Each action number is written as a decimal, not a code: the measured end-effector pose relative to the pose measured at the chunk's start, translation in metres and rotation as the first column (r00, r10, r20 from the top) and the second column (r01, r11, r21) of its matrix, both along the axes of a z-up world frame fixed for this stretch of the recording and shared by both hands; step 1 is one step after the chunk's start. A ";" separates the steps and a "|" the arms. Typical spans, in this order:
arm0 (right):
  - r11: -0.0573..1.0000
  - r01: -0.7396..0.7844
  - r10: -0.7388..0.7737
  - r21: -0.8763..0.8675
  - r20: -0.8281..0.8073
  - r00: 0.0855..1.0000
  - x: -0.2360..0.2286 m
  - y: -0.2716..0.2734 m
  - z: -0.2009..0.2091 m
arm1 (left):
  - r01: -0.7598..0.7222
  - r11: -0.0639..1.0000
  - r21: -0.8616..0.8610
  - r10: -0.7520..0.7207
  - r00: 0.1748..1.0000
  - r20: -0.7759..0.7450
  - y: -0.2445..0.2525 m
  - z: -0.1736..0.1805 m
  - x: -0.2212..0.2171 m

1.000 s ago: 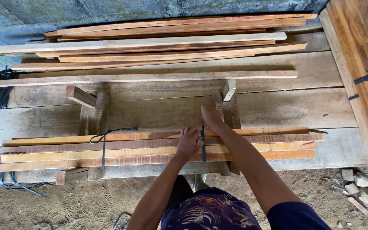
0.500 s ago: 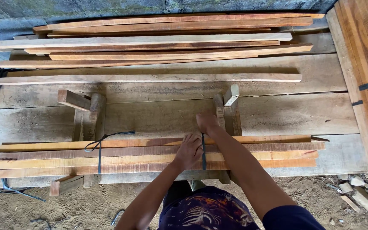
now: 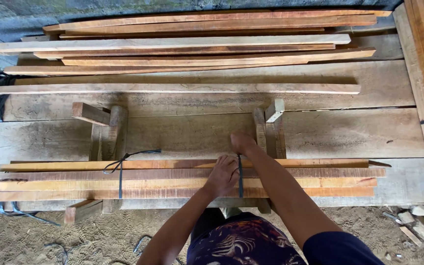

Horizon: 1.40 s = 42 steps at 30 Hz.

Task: Group multiple thin wood planks together and secure them into a bundle using rubber straps tied at two points.

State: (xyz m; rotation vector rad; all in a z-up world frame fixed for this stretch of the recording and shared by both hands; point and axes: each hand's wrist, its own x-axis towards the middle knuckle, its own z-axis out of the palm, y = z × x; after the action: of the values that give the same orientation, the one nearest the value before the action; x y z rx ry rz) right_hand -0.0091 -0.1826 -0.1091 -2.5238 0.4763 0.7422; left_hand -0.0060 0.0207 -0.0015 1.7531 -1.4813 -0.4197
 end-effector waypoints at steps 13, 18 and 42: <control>0.900 0.415 -0.390 -0.135 0.175 0.904 -0.013 0.010 0.028 | -0.113 0.992 -0.057 0.112 0.993 -0.029 0.002 -0.023 -0.007; 0.800 0.577 -0.508 -0.165 0.326 0.797 -0.037 0.026 0.035 | -0.169 0.968 -0.188 0.233 0.883 0.409 0.014 -0.049 0.000; 0.626 0.349 0.296 -0.697 0.626 0.721 -0.185 0.154 0.060 | -0.507 0.803 0.314 0.243 0.759 0.604 0.290 -0.030 0.107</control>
State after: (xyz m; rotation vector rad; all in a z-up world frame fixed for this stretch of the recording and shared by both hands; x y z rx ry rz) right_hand -0.1945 -0.0291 -0.0488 -3.2844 0.6458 -0.6884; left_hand 0.1006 0.3111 -0.0310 2.6766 -1.3809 -0.0426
